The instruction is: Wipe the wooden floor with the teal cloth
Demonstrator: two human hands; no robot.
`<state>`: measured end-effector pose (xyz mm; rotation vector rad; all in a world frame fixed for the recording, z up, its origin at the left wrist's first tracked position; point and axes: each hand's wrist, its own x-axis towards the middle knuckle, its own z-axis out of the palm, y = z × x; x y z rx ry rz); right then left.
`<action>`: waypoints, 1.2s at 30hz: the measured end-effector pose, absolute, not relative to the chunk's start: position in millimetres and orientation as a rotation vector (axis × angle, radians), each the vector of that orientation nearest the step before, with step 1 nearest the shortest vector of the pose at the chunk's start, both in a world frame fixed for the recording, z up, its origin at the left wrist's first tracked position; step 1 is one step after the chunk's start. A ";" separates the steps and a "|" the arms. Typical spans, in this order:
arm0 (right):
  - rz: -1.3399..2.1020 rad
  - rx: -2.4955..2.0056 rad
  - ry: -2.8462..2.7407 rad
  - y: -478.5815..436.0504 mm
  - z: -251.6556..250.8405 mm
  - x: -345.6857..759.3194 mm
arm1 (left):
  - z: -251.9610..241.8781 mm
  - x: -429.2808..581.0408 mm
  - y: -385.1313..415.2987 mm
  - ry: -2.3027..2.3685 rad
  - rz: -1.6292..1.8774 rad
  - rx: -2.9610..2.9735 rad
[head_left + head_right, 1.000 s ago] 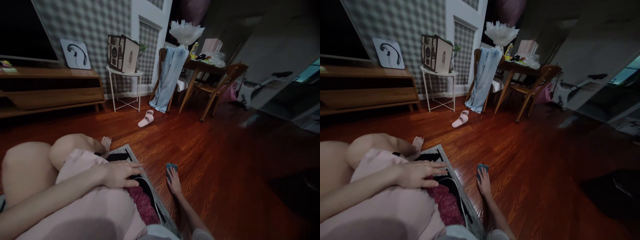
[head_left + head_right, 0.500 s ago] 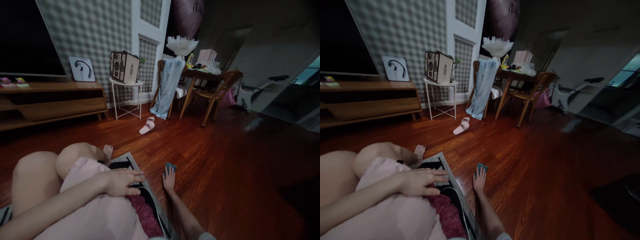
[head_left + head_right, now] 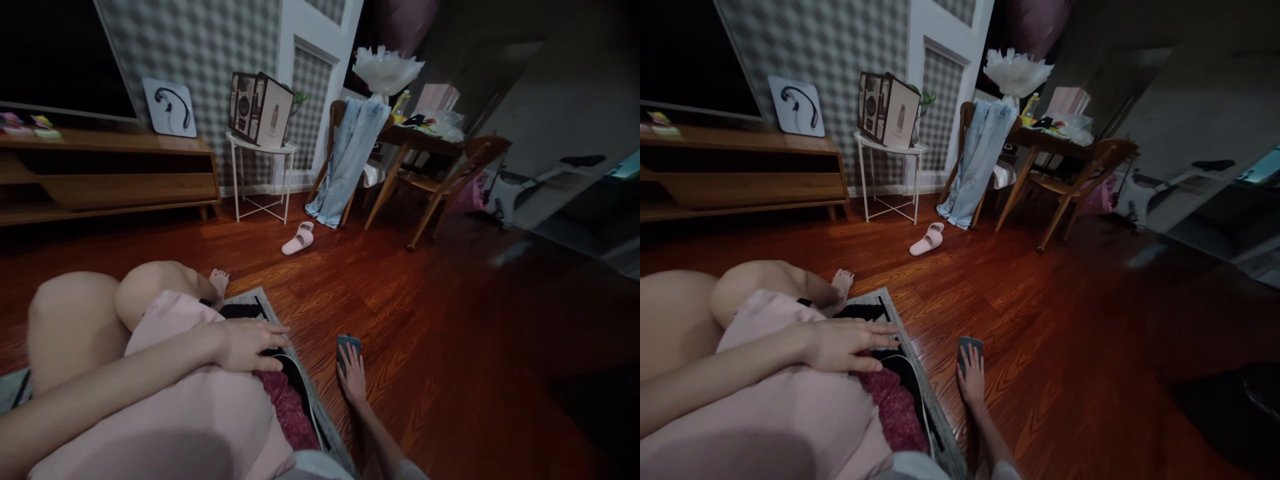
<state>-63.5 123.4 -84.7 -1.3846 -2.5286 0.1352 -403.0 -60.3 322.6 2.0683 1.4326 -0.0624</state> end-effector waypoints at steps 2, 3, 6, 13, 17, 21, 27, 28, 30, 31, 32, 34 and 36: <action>0.118 -1.615 -2.322 141.6 -88.1 -72.0 | 322.6 -403.3 -60.2 1.425 -0.060 2.066; 0.118 -1.703 -2.221 149.4 -89.0 -81.0 | 322.7 -403.3 -60.1 1.420 -0.054 2.065; 0.142 -1.811 -2.062 161.9 -88.0 -119.7 | 323.3 -402.8 -59.6 1.417 -0.046 2.071; 0.175 -1.286 -2.502 121.9 -87.1 -185.0 | 325.2 -400.0 -59.0 1.429 -0.084 2.069; 0.175 -0.942 -2.672 95.4 -87.7 -157.9 | 322.1 -400.3 -59.8 1.441 -0.033 2.068; 0.191 -0.966 -2.708 102.6 -85.6 -102.4 | 319.5 -401.3 -60.8 1.463 0.016 2.060; 0.144 -1.621 -2.256 150.7 -90.8 -74.6 | 323.0 -400.4 -60.3 1.473 -0.090 2.061; 0.138 -1.693 -2.170 156.0 -91.8 -81.6 | 323.4 -400.2 -60.1 1.471 -0.104 2.059; 0.138 -1.758 -2.077 160.1 -92.9 -102.7 | 323.6 -400.2 -59.7 1.460 -0.113 2.061; 0.145 -1.750 -2.082 158.5 -92.9 -115.3 | 323.6 -400.3 -59.5 1.453 -0.111 2.063; 0.156 -1.714 -2.123 154.6 -92.6 -128.3 | 323.7 -400.3 -59.2 1.448 -0.107 2.065; 0.182 -1.579 -2.266 140.5 -91.1 -152.1 | 324.5 -400.0 -58.9 1.444 -0.104 2.068; 0.200 -1.389 -2.426 121.2 -88.8 -168.7 | 325.9 -399.3 -58.9 1.445 -0.110 2.074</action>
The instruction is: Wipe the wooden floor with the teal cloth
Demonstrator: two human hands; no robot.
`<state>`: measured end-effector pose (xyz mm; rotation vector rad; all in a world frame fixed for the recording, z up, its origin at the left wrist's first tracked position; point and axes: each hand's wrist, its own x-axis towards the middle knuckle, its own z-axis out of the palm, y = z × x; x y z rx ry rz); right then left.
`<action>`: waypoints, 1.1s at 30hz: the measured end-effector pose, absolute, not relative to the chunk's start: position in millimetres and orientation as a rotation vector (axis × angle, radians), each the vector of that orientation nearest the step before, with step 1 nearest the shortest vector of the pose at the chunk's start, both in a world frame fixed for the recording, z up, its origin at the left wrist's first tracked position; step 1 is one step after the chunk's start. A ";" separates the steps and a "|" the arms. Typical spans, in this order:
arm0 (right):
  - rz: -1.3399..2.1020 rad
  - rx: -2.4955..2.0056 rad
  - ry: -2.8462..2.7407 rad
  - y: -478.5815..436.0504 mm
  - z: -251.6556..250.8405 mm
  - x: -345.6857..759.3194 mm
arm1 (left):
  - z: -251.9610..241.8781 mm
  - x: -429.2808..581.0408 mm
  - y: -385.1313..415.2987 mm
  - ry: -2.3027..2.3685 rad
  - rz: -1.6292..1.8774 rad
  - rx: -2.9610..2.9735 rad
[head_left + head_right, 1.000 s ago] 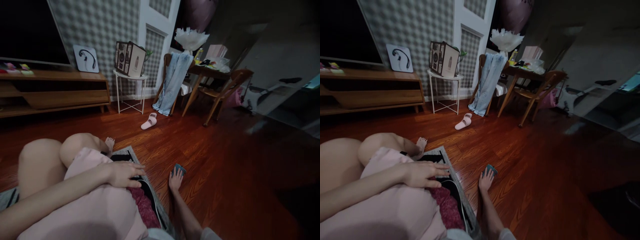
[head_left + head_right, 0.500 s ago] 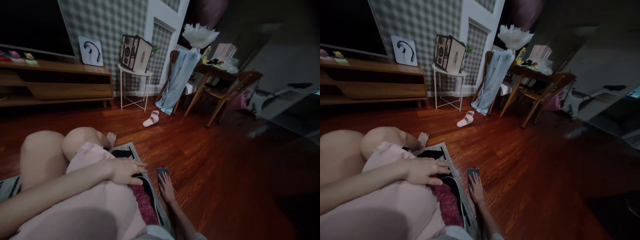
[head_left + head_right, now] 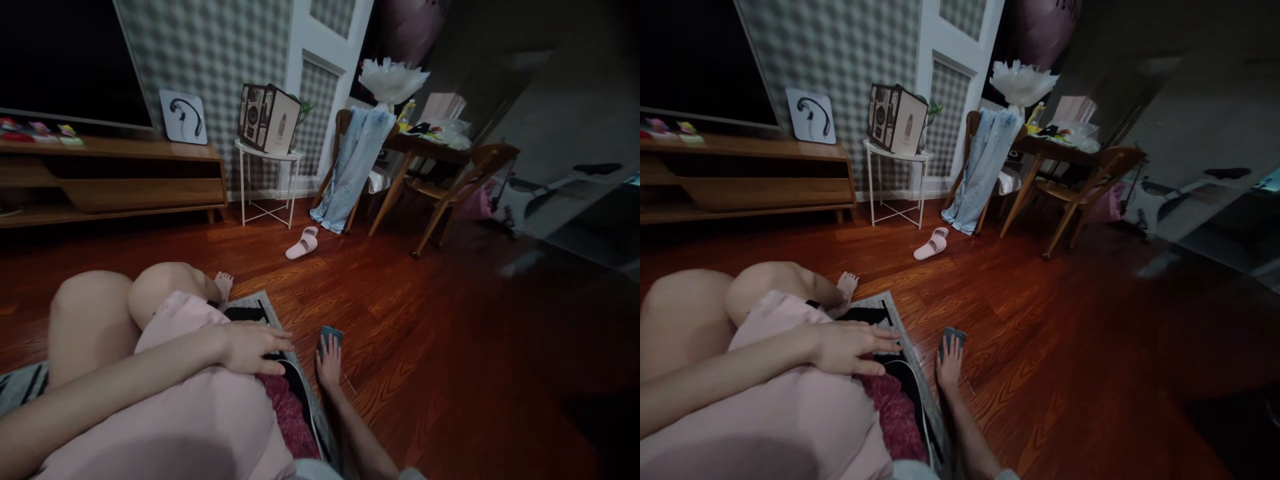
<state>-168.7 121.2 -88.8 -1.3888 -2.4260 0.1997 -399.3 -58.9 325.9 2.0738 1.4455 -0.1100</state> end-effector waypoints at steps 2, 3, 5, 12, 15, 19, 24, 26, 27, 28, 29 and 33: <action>0.211 -1.177 -2.563 101.8 -86.0 -173.7 | 326.9 -398.4 -59.1 1.447 -0.120 2.077; 0.216 -1.075 -2.620 93.9 -84.5 -171.2 | 327.0 -398.1 -59.2 1.451 -0.125 2.075; 0.225 -0.905 -2.712 84.7 -81.8 -156.1 | 326.0 -397.9 -59.5 1.464 -0.131 2.069; 0.167 -1.268 -2.629 126.1 -82.0 -67.5 | 320.2 -400.6 -59.2 1.460 -0.103 2.044; 0.092 -1.732 -2.288 150.3 -86.6 -60.2 | 321.9 -400.5 -58.7 1.465 -0.119 2.041; 0.089 -1.853 -2.125 152.1 -94.1 -93.5 | 325.5 -399.5 -58.9 1.463 -0.138 2.028; 0.143 -1.310 -2.479 107.3 -99.6 -149.0 | 326.3 -399.1 -59.2 1.446 -0.120 2.033; 0.165 -1.078 -2.597 93.0 -97.0 -157.4 | 326.2 -399.0 -59.2 1.452 -0.115 2.033; 0.176 -0.984 -2.647 90.2 -94.8 -157.0 | 326.3 -398.9 -59.3 1.454 -0.113 2.036; 0.186 -0.913 -2.691 90.8 -92.3 -153.4 | 326.5 -398.8 -59.3 1.455 -0.111 2.039; 0.191 -0.872 -2.727 94.7 -90.0 -147.0 | 326.7 -398.8 -59.4 1.456 -0.107 2.041; 0.163 -1.107 -2.706 132.7 -85.9 -102.9 | 328.2 -398.8 -60.1 1.457 -0.097 2.034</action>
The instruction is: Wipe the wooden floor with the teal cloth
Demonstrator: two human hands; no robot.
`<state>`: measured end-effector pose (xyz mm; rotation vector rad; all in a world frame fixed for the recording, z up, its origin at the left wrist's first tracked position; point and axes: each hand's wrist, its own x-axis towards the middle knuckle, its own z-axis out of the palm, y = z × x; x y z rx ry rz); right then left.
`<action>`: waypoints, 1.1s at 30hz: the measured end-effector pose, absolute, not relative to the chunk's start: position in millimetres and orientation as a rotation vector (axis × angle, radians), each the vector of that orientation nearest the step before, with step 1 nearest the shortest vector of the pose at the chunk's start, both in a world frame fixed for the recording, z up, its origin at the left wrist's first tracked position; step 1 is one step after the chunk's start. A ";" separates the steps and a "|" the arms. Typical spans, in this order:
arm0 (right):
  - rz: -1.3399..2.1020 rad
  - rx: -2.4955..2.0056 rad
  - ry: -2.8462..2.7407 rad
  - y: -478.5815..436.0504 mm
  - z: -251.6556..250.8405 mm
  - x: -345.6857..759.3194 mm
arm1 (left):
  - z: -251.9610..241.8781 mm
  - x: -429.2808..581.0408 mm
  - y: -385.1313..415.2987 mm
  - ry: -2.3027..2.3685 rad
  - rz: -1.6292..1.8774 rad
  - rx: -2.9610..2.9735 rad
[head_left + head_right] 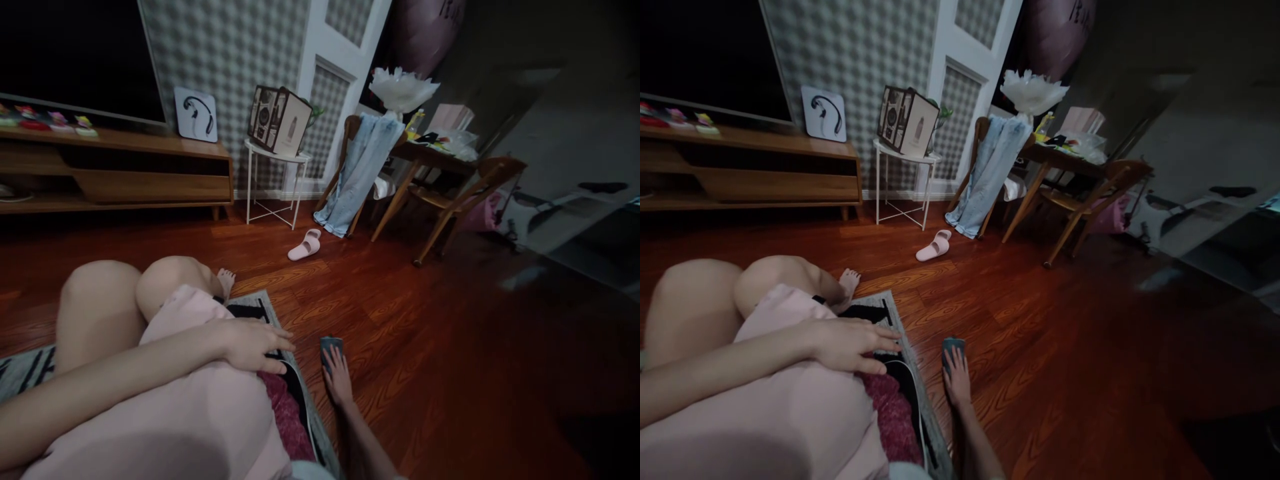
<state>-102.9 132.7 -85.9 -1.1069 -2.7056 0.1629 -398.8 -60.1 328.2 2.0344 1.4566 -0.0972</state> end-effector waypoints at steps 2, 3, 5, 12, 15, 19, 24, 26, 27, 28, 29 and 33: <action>0.136 -1.422 -2.539 153.3 -87.1 -79.7 | 328.4 -398.9 -60.6 1.460 -0.104 2.022; 0.128 -1.573 -2.433 161.3 -88.2 -70.5 | 328.2 -399.0 -60.7 1.462 -0.105 2.018; 0.127 -1.797 -2.237 170.4 -91.0 -59.9 | 327.6 -399.0 -60.9 1.460 -0.099 2.015; 0.118 -1.672 -2.224 124.0 -103.1 -108.0 | 329.3 -397.5 -60.5 1.449 -0.117 2.037; 0.168 -1.386 -2.468 91.2 -102.8 -142.3 | 330.8 -397.2 -60.8 1.452 -0.111 2.041; 0.204 -1.120 -2.658 82.8 -96.2 -161.6 | 331.1 -398.0 -61.3 1.453 -0.100 2.041; 0.130 -1.367 -2.599 132.6 -90.7 -123.9 | 331.6 -399.4 -61.6 1.439 -0.046 2.038; 0.104 -1.619 -2.456 153.5 -90.6 -96.6 | 331.5 -399.4 -61.7 1.449 -0.060 2.035; 0.097 -1.724 -2.376 161.0 -91.0 -83.0 | 331.3 -399.3 -61.9 1.453 -0.068 2.032; 0.093 -1.804 -2.304 166.1 -91.6 -70.7 | 331.0 -399.2 -62.0 1.457 -0.076 2.026; 0.089 -1.863 -2.240 168.5 -92.6 -60.5 | 330.6 -399.2 -62.0 1.462 -0.082 2.018; 0.070 -1.947 -2.095 152.4 -100.2 -51.9 | 329.0 -398.8 -61.5 1.461 -0.073 2.014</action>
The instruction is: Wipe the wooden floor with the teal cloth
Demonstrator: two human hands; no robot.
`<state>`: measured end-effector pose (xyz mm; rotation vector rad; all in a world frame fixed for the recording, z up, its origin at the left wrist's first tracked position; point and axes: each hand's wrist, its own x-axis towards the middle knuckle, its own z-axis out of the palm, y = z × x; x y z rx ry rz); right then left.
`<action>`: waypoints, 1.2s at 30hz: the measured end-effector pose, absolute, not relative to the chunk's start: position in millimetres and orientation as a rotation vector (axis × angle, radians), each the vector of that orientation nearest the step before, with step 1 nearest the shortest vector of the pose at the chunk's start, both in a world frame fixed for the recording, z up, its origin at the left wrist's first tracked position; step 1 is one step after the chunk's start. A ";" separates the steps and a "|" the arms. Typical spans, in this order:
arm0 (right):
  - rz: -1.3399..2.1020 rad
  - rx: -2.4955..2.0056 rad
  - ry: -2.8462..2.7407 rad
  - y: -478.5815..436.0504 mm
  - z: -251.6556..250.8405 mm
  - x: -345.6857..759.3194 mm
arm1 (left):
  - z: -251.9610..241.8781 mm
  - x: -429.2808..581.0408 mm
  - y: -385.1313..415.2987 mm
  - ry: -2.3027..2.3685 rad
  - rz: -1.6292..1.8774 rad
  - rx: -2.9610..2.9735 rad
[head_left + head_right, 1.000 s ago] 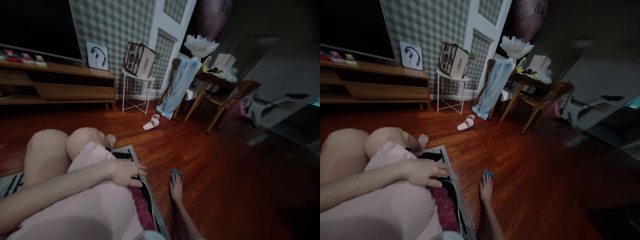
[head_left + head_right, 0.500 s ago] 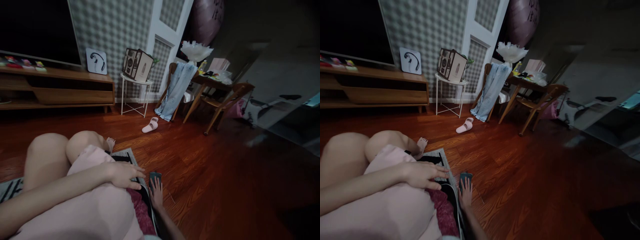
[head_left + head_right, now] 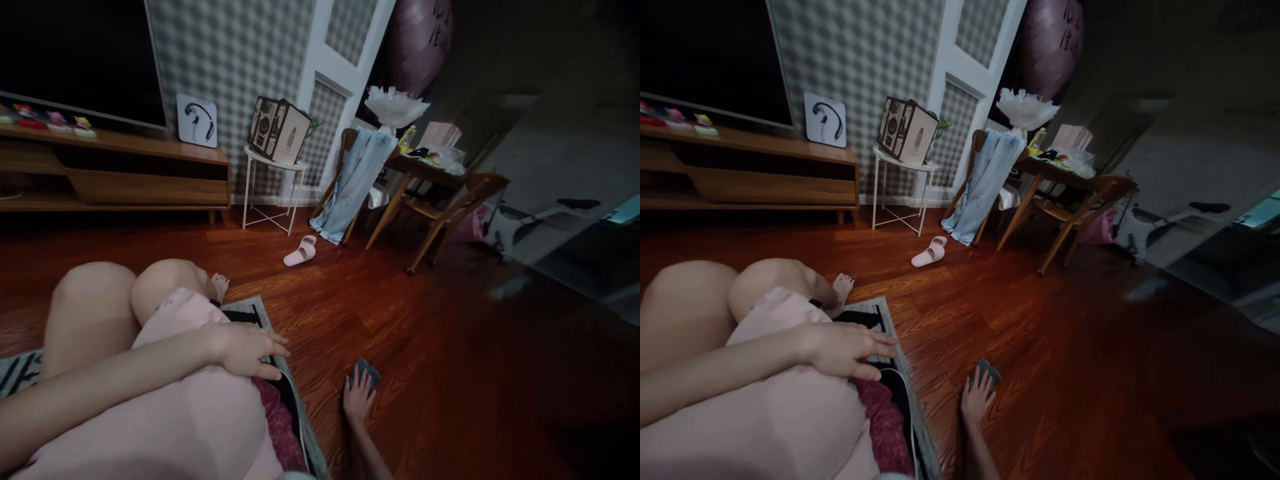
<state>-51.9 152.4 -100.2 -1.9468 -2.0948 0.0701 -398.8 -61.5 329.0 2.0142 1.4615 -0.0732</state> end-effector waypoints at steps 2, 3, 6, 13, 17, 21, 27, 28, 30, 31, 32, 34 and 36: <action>0.080 -1.900 -2.120 132.4 -105.1 -67.9 | 328.6 -398.6 -61.0 1.454 -0.061 2.016; 0.092 -1.846 -2.164 120.9 -107.1 -79.8 | 328.4 -398.4 -60.8 1.450 -0.059 2.015; 0.130 -1.620 -2.342 88.8 -109.7 -122.8 | 327.9 -398.3 -60.4 1.443 -0.057 2.023; 0.180 -1.282 -2.619 95.1 -95.0 -165.7 | 329.3 -397.9 -61.0 1.447 -0.063 2.037; 0.131 -1.582 -2.480 139.3 -91.2 -121.2 | 331.5 -398.3 -61.5 1.455 -0.074 2.038; 0.076 -1.859 -2.222 158.5 -94.5 -69.1 | 329.2 -399.5 -62.3 1.455 -0.040 2.019; 0.081 -1.840 -2.202 115.9 -106.1 -79.5 | 324.1 -399.1 -60.8 1.447 -0.005 2.017; 0.096 -1.790 -2.242 105.2 -108.1 -91.1 | 324.3 -398.8 -60.4 1.444 -0.011 2.019; 0.117 -1.658 -2.335 85.9 -110.8 -116.7 | 325.5 -398.0 -59.9 1.439 -0.032 2.022; 0.125 -1.579 -2.384 78.7 -111.3 -129.0 | 326.4 -397.7 -59.8 1.440 -0.048 2.021; 0.133 -1.495 -2.434 73.7 -111.1 -140.0 | 327.4 -397.4 -59.8 1.441 -0.062 2.019; 0.148 -1.334 -2.526 71.6 -109.0 -155.4 | 328.6 -397.0 -60.0 1.442 -0.070 2.020; 0.152 -1.245 -2.586 80.1 -105.0 -159.9 | 328.4 -397.3 -60.2 1.440 -0.054 2.028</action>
